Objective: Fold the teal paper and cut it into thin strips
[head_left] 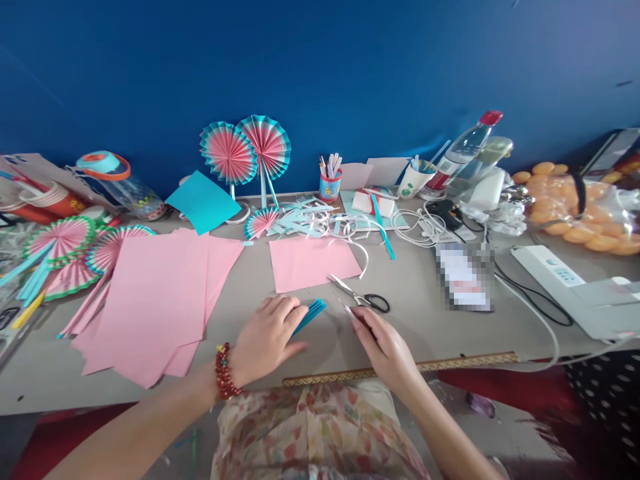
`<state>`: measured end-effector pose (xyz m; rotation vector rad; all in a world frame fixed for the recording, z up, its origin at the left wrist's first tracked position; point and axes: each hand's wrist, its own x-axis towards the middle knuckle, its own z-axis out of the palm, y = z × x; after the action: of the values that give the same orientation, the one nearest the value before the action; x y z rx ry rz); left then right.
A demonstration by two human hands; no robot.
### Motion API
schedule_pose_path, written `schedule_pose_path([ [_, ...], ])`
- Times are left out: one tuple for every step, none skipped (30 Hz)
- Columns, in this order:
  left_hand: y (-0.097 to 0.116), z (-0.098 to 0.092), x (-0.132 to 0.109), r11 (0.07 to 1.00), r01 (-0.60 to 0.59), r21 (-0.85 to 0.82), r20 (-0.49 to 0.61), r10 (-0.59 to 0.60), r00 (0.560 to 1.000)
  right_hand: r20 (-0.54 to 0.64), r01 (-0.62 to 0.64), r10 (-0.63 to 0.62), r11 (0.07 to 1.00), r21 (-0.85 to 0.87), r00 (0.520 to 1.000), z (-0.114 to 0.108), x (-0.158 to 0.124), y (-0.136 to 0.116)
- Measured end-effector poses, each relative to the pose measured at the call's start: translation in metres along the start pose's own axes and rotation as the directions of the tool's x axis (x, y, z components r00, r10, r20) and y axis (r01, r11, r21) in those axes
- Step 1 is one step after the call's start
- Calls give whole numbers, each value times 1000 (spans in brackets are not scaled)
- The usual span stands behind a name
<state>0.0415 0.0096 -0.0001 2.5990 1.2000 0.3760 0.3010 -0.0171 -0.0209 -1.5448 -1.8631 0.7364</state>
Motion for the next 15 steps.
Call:
schedule_pose_path([
  [2,4,0,999,16,28,11,-16,1000,-8,8,-8,1000,-18,1000,0,0,1],
  [3,8,0,999,23,28,17,-24,1000,-11,14,-14,999,-35,1000,-1,0,3],
  [1,11,0,1000,25,6,21,-25,999,-13,22,-23,998,-51,1000,-2,0,4],
  [-1,12,0,999,20,-36,26,-19,999,-15,34,-35,997,-69,999,-4,0,6],
  [-4,12,0,996,11,-86,33,-8,999,-18,51,-52,995,-88,998,-7,0,8],
  [-8,12,0,990,-5,-138,47,11,999,-19,67,-69,992,-106,997,-10,-1,10],
  [-11,10,1,983,-24,-181,70,37,997,-15,82,-85,989,-124,996,-13,-2,13],
  [-14,9,1,978,-40,-206,93,60,994,-7,96,-98,985,-142,995,-15,-4,15],
  [-16,7,1,977,-52,-206,107,76,991,4,108,-109,981,-161,994,-18,-6,18],
  [-18,7,2,981,-64,-181,105,84,991,16,122,-121,976,-180,993,-19,-8,19],
  [-18,7,2,988,-73,-134,86,85,993,27,139,-137,970,-199,990,-21,-10,21],
  [-18,9,1,994,-78,-74,50,81,995,32,161,-158,962,-219,987,-21,-13,22],
  [-17,11,1,997,-78,-11,5,78,997,35,184,-181,953,-241,983,-22,-15,22],
  [-16,13,0,996,-80,39,-37,82,996,36,207,-205,942,-265,978,-21,-16,22],
  [-14,15,0,994,-83,70,-68,88,994,38,227,-226,930,-290,973,-21,-17,21],
])
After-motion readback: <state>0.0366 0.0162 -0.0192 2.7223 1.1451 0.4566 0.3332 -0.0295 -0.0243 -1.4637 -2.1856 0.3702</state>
